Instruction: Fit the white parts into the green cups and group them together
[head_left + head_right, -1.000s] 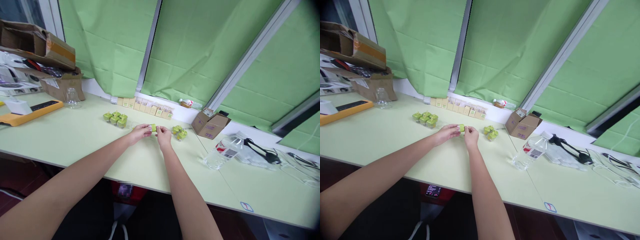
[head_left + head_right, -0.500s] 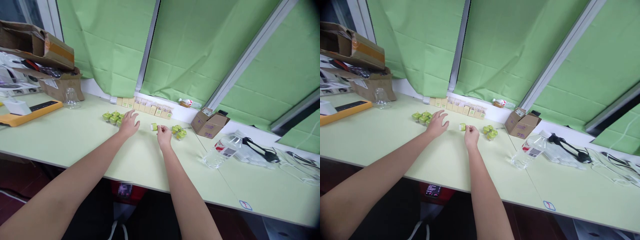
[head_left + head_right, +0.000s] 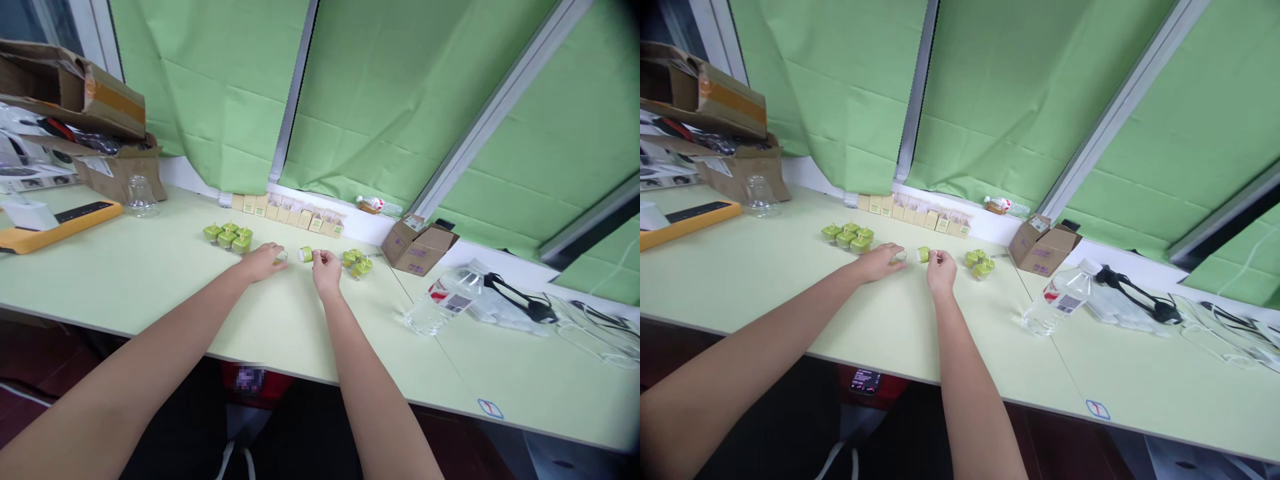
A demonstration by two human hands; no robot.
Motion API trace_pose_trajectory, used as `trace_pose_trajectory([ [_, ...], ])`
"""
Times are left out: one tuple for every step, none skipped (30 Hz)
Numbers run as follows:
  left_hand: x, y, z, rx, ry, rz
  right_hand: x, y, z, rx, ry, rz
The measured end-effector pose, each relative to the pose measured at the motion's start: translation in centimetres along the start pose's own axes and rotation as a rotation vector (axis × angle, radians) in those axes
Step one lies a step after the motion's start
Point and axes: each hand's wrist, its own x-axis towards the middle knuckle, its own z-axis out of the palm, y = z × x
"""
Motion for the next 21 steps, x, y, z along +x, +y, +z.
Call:
trace_pose_trajectory([
  [0.0, 0.2, 0.0, -0.061, -0.022, 0.029, -0.1, -0.1, 0.0, 0.000, 0.002, -0.010],
  [-0.1, 0.4, 0.1, -0.119, -0.041, 0.050, -0.1, -0.3, -0.1, 0.000, 0.001, -0.023],
  [-0.1, 0.7, 0.1, -0.174, -0.058, 0.060, -0.2, -0.4, -0.1, -0.001, 0.001, -0.042],
  [-0.2, 0.9, 0.2, -0.227, -0.076, 0.061, -0.2, -0.5, -0.2, -0.004, -0.002, -0.068],
  [-0.2, 1.2, 0.3, -0.279, -0.093, 0.056, -0.3, -0.6, -0.2, -0.008, -0.010, -0.100],
  [-0.3, 1.4, 0.4, -0.325, -0.111, 0.050, -0.4, -0.7, -0.2, -0.014, -0.022, -0.137],
  [-0.3, 1.6, 0.5, -0.362, -0.123, 0.046, -0.4, -0.8, -0.2, -0.022, -0.041, -0.175],
  [-0.3, 1.7, 0.6, -0.389, -0.129, 0.044, -0.5, -0.8, -0.2, -0.030, -0.067, -0.210],
  [-0.4, 1.7, 0.7, -0.408, -0.128, 0.043, -0.5, -0.8, -0.2, -0.040, -0.098, -0.242],
  [-0.4, 1.7, 0.8, -0.421, -0.123, 0.042, -0.6, -0.8, -0.2, -0.051, -0.129, -0.270],
  [-0.4, 1.7, 0.8, -0.433, -0.114, 0.042, -0.6, -0.7, -0.2, -0.063, -0.156, -0.296],
  [-0.4, 1.7, 0.9, -0.446, -0.105, 0.044, -0.6, -0.7, -0.1, -0.076, -0.181, -0.320],
  [-0.4, 1.7, 0.9, -0.458, -0.097, 0.048, -0.6, -0.6, -0.1, -0.090, -0.201, -0.344],
  [-0.4, 1.7, 0.9, -0.470, -0.094, 0.051, -0.6, -0.6, -0.1, -0.102, -0.217, -0.364],
  [-0.4, 1.8, 0.9, -0.483, -0.096, 0.054, -0.6, -0.6, -0.1, -0.113, -0.230, -0.381],
  [-0.4, 1.8, 0.9, -0.497, -0.101, 0.056, -0.6, -0.6, -0.1, -0.123, -0.240, -0.394],
  [-0.5, 1.8, 0.9, -0.512, -0.105, 0.058, -0.7, -0.6, -0.1, -0.132, -0.250, -0.405],
  [-0.5, 1.9, 0.9, -0.528, -0.109, 0.059, -0.7, -0.7, -0.2, -0.143, -0.260, -0.416],
  [-0.5, 1.9, 0.9, -0.542, -0.112, 0.061, -0.7, -0.8, -0.3, -0.156, -0.270, -0.427],
  [-0.5, 2.0, 1.0, -0.551, -0.113, 0.062, -0.7, -0.9, -0.3, -0.173, -0.280, -0.438],
  [-0.5, 2.0, 1.0, -0.554, -0.113, 0.061, -0.7, -1.0, -0.4, -0.191, -0.290, -0.449],
])
